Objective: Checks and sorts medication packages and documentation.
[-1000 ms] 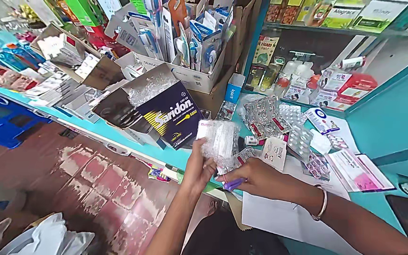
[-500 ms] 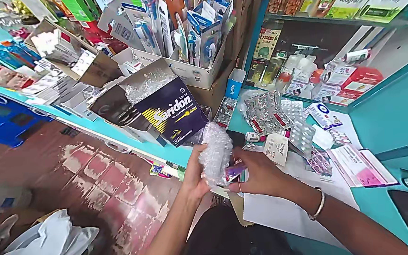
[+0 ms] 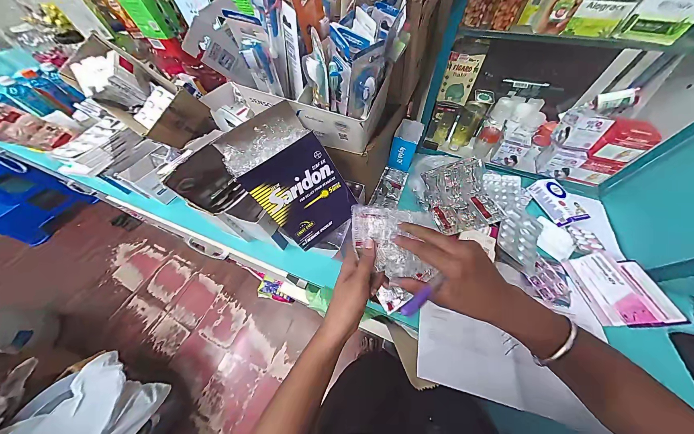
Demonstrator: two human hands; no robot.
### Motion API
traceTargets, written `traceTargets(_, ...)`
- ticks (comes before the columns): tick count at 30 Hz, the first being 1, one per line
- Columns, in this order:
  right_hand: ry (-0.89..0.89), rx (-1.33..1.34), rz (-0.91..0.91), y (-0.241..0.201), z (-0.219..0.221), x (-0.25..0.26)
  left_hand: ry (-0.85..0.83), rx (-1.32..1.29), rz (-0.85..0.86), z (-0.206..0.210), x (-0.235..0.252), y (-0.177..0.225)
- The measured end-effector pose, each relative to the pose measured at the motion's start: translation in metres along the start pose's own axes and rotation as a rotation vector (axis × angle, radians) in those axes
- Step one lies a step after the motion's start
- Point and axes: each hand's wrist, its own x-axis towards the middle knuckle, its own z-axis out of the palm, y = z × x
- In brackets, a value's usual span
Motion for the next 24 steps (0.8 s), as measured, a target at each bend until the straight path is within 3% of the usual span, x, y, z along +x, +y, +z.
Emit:
traceTargets(5,-0.028,-0.093,-0.011,0.003,0.018,0.002,-0.083,0.104,-0.005,-0.002,-0.003,0.000)
traceTargets(9,-0.045,0.042,0.055,0.004,0.007,0.004,-0.091,0.204,0.001,-0.005,0.000,-0.002)
traceTargets(11,-0.003,0.193,0.227,0.008,-0.011,0.009,-0.054,0.202,0.020,-0.011,0.003,-0.004)
traceTargets(15,0.043,0.766,0.806,0.019,-0.054,0.024,-0.016,-0.109,-0.067,-0.027,0.012,0.000)
traceTargets(18,0.104,1.061,1.016,0.019,-0.052,0.028,0.035,-0.265,-0.203,-0.023,0.020,-0.007)
traceTargets(20,0.116,1.044,0.999,0.015,-0.050,0.032,-0.002,-0.186,-0.262,-0.015,0.025,-0.014)
traceTargets(24,0.044,0.940,0.910,0.004,-0.063,0.043,-0.281,-0.117,-0.273,0.014,0.022,-0.012)
